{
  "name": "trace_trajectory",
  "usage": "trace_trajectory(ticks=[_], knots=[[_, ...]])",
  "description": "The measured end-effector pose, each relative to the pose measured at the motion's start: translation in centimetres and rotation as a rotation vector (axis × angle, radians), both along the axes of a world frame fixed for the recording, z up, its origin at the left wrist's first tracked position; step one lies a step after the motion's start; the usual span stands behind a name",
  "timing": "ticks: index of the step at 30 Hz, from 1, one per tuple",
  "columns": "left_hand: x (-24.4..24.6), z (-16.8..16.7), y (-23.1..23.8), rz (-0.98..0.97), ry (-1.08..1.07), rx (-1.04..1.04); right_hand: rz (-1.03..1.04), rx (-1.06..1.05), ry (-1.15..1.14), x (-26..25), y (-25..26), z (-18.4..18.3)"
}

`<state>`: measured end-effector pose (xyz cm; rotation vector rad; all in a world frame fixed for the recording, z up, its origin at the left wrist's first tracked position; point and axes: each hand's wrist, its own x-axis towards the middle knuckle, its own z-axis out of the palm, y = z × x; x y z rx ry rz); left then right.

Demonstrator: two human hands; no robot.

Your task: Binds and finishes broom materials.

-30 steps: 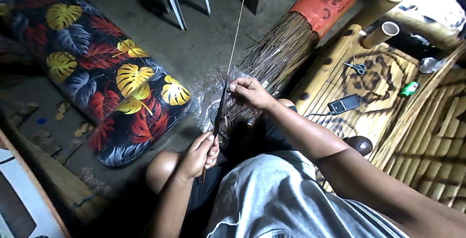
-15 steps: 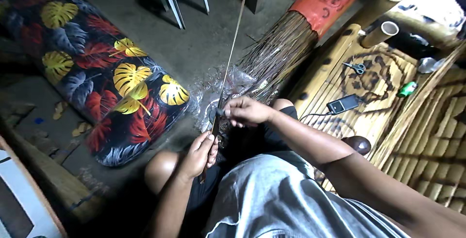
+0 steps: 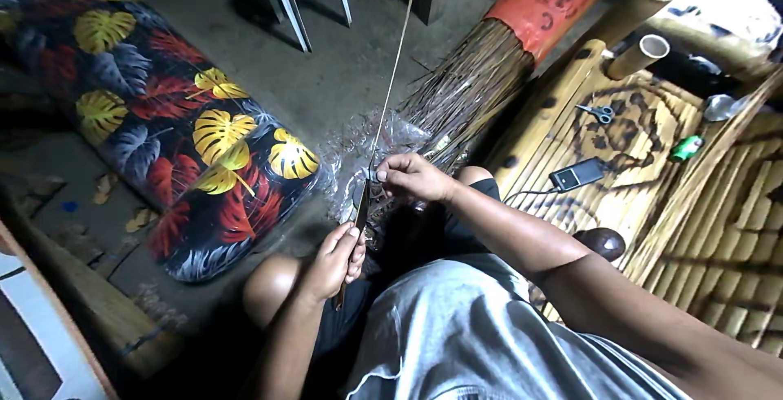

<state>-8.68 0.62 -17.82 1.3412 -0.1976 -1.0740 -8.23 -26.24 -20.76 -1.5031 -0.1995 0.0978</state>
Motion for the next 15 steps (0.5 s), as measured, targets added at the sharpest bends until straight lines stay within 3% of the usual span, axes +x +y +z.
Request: trace_trajectory(ticks=[8,15], knots=[[-0.2,-0.1,0.2,-0.017,-0.004,-0.033,-0.262,0.085,-0.011,1.2,-1.6,1.2],[0.1,-0.2,0.1,0.002,-0.028,-0.059,0.201,0.24,0.222,-1.9,2.3,1.2]])
